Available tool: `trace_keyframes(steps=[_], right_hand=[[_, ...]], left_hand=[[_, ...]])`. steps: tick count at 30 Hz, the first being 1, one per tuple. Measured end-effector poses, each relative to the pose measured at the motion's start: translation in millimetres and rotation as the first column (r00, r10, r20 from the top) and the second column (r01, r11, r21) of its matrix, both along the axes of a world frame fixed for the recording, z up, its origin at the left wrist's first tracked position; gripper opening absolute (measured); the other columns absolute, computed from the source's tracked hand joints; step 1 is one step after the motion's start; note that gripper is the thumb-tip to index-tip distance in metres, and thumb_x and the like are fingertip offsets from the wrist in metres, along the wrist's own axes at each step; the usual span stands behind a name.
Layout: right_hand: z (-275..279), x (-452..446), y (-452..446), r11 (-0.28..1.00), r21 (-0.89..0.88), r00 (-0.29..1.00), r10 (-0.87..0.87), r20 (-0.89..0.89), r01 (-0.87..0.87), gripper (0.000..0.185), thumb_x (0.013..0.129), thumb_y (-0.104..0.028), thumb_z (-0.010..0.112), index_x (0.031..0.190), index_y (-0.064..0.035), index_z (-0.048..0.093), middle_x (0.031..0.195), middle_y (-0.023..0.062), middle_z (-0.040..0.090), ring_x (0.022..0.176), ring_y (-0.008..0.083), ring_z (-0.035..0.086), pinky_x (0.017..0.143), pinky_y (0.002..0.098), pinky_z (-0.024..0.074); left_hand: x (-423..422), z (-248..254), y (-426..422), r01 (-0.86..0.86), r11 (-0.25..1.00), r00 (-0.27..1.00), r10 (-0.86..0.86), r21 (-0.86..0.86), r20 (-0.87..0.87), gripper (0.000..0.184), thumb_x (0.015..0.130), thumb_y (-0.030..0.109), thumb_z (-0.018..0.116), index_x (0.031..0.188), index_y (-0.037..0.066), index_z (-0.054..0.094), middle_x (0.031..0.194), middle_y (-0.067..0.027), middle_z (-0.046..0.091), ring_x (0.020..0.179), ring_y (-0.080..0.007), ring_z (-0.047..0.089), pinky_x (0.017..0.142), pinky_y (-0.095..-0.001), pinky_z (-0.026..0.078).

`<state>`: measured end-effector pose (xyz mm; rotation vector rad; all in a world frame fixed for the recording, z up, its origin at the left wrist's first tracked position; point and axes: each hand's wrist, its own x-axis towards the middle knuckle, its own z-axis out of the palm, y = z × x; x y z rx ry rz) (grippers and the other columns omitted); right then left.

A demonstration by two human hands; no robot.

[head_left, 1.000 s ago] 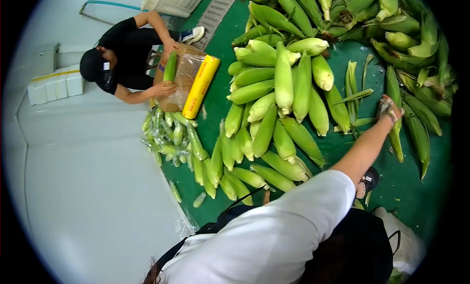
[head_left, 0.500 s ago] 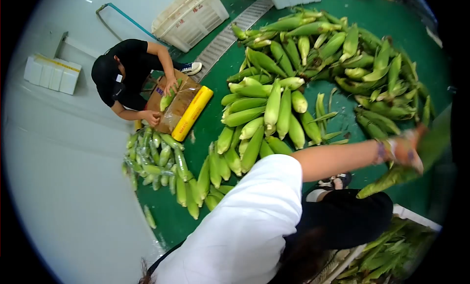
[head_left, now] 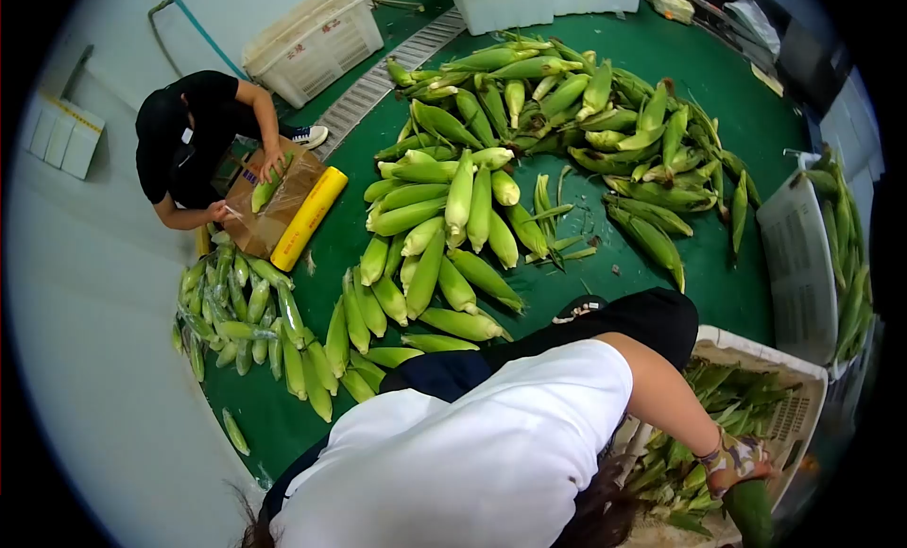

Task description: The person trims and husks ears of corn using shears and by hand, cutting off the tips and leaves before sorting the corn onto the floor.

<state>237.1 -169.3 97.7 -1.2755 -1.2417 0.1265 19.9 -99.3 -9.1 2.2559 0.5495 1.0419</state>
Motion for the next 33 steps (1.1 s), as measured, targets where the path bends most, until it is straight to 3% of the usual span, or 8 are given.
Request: trace_keyframes(steps=[2, 11, 14, 17, 18, 19, 22, 33], right_hand=[[-8, -13, -8, 0.998, 0.063, 0.961, 0.013, 0.277, -0.031, 0.048, 0.087, -0.033, 0.053, 0.118, 0.0034, 0.051, 0.093, 0.0200, 0.062, 0.067, 0.0278, 0.062, 0.053, 0.0314, 0.0509], [-17, -57, -7, 0.967, -0.246, 0.991, 0.033, -0.127, -0.064, 0.044, 0.081, -0.031, 0.062, 0.106, 0.0055, 0.058, 0.089, 0.0230, 0.062, 0.055, 0.0274, 0.060, 0.050, 0.0351, 0.0502], [-26, -44, -2, 0.969, -0.212, 0.956, -0.065, 0.286, 0.129, 0.057, 0.079, -0.043, 0.060, 0.092, 0.0124, 0.058, 0.081, 0.0247, 0.062, 0.053, 0.0279, 0.059, 0.050, 0.0371, 0.0510], [-98, 65, 37, 0.714, 0.188, 0.304, -0.501, 0.810, 0.675, 0.084, 0.071, -0.064, 0.059, 0.094, 0.0165, 0.051, 0.083, 0.0303, 0.060, 0.056, 0.0352, 0.060, 0.054, 0.0411, 0.0517], [-108, 89, 49, 0.912, 0.088, 0.416, -0.267, 0.869, 0.401, 0.105, 0.064, -0.075, 0.053, 0.107, 0.0200, 0.041, 0.095, 0.0392, 0.053, 0.067, 0.0417, 0.062, 0.054, 0.0446, 0.0519], [-92, 55, 30, 0.793, -0.270, 0.611, -0.157, 0.776, 0.546, 0.101, 0.076, -0.065, 0.050, 0.128, 0.0163, 0.021, 0.103, 0.0430, 0.047, 0.089, 0.0412, 0.060, 0.062, 0.0570, 0.0497], [-72, -21, 23, 0.915, -0.353, 0.899, -0.024, 0.437, 0.196, 0.092, 0.077, -0.060, 0.051, 0.125, 0.0142, 0.024, 0.101, 0.0396, 0.048, 0.086, 0.0387, 0.060, 0.061, 0.0539, 0.0497], [-93, -144, 42, 0.801, -0.507, 0.912, 0.404, 0.065, -0.318, 0.062, 0.079, -0.042, 0.052, 0.114, 0.0063, 0.035, 0.092, 0.0269, 0.053, 0.077, 0.0295, 0.059, 0.057, 0.0427, 0.0495]], left_hand=[[-4, -2, -8, -0.016, 0.987, 0.996, 0.002, -0.158, -0.084, 0.074, 0.057, 0.032, 0.070, 0.111, -0.006, 0.037, 0.103, -0.0219, 0.041, 0.090, -0.0365, 0.044, 0.084, -0.0449, 0.034], [-9, -32, -16, -0.031, 0.987, 0.968, -0.010, -0.157, -0.253, 0.095, 0.068, 0.033, 0.067, 0.135, -0.009, 0.015, 0.138, -0.0291, 0.021, 0.123, -0.0416, 0.031, 0.102, -0.0439, 0.028], [2, -58, -18, -0.164, 0.987, 0.952, 0.160, 0.007, -0.260, 0.098, 0.063, 0.036, 0.072, 0.133, -0.009, 0.019, 0.122, -0.0254, 0.039, 0.106, -0.0348, 0.047, 0.089, -0.0371, 0.040], [-10, -47, -26, -0.223, 0.975, 0.919, 0.206, -0.013, -0.335, 0.096, 0.064, 0.038, 0.072, 0.132, -0.009, 0.022, 0.121, -0.0244, 0.041, 0.107, -0.0350, 0.047, 0.088, -0.0372, 0.041], [-22, -30, -22, -0.114, 0.987, 0.975, 0.089, -0.117, -0.206, 0.084, 0.064, 0.036, 0.071, 0.123, -0.010, 0.034, 0.114, -0.0267, 0.045, 0.101, -0.0384, 0.047, 0.088, -0.0434, 0.039], [-10, -41, -14, -0.107, 0.994, 0.993, 0.105, -0.036, -0.062, 0.071, 0.067, 0.037, 0.069, 0.115, -0.008, 0.042, 0.107, -0.0249, 0.048, 0.098, -0.0376, 0.049, 0.085, -0.0435, 0.041], [-22, -12, -7, 0.134, 0.981, 0.991, -0.131, -0.138, 0.032, 0.061, 0.073, 0.035, 0.058, 0.118, -0.003, 0.043, 0.113, -0.0244, 0.048, 0.097, -0.0365, 0.050, 0.082, -0.0458, 0.042], [-25, -18, 6, -0.008, 0.997, 1.000, 0.007, -0.071, -0.023, 0.046, 0.070, 0.035, 0.063, 0.098, 0.000, 0.057, 0.095, -0.0184, 0.057, 0.088, -0.0348, 0.054, 0.076, -0.0424, 0.045]])
